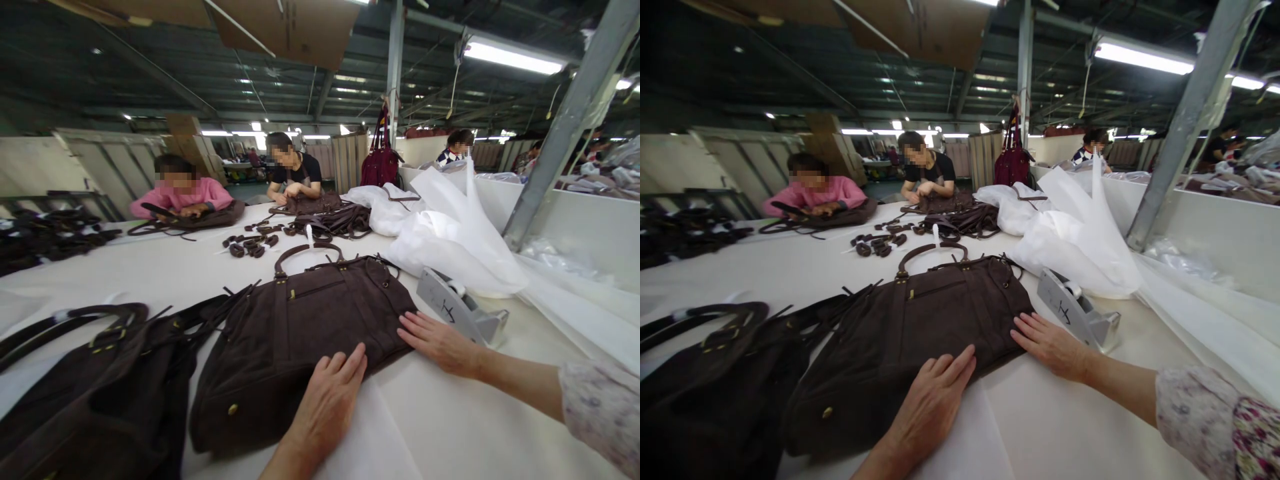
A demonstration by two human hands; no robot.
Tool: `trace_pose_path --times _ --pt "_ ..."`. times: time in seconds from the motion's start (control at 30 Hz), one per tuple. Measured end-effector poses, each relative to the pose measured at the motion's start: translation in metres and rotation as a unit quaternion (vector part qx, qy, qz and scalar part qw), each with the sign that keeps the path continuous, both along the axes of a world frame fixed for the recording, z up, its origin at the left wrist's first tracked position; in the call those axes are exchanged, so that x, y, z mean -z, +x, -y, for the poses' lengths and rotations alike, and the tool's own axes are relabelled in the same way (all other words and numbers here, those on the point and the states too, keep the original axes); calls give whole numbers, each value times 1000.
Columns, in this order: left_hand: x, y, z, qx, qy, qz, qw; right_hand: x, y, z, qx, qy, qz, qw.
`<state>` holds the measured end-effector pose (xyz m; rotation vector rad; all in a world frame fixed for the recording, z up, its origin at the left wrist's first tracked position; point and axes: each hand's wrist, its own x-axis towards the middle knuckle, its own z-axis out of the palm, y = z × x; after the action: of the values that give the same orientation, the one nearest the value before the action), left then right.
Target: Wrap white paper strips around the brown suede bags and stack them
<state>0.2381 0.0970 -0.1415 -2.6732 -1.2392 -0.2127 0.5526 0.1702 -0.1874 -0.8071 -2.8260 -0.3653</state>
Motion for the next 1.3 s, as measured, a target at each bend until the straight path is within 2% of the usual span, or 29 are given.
trace_pose_path --times 0.07,0.13,0.2,0.27,0.33,0.37,0.4,0.43,0.5,0.6,0.67,0.73,0.83,0.9,0.97,1.1,1.23,1.3 --pt "-1 2 3 -7 -11 14 1000 -5 1 5 19 -16 9 1000" --pt "0 5 6 -19 -14 22 999 -25 -4 4 32 -53 26 998" --pt "2 7 6 -27 -11 21 999 -59 -21 -2 40 -111 55 991" --pt "4 7 7 -29 -4 19 999 -100 -51 -9 42 -140 49 988" --pt "7 7 7 -28 4 19 999 -130 -87 -13 26 -105 -42 993" --pt "9 7 7 -28 8 20 999 -136 -104 -12 14 -80 -98 992" --pt "10 7 8 -28 13 20 999 -133 -118 -10 4 -60 -145 988" --pt "12 7 9 -27 15 19 999 -123 -128 -6 2 -50 -177 983" --pt "14 10 12 -26 18 16 999 -86 -139 1 18 -59 -184 981" --pt "8 10 19 -19 29 7 999 -26 -134 5 54 -116 -122 984" --pt "-4 0 25 -28 46 6 999 -4 -128 2 59 -142 -99 983" --pt "-22 -21 34 -76 64 14 995 0 -124 -1 52 -155 -94 982" --pt "-51 -66 52 -202 60 45 976 -6 -123 -2 49 -165 -91 981" --pt "-64 -93 64 -231 13 64 971 -8 -123 -1 52 -166 -91 981" --pt "-69 -109 71 -229 -26 73 970 -7 -122 -1 51 -169 -88 980" --pt "-61 -112 69 -264 -27 102 959 -4 -120 -1 51 -173 -85 980" --pt "-41 -107 56 -339 -7 108 935 -3 -119 -1 51 -170 -86 980" --pt "-29 -111 56 -331 -3 100 938 -3 -118 0 52 -170 -87 980"
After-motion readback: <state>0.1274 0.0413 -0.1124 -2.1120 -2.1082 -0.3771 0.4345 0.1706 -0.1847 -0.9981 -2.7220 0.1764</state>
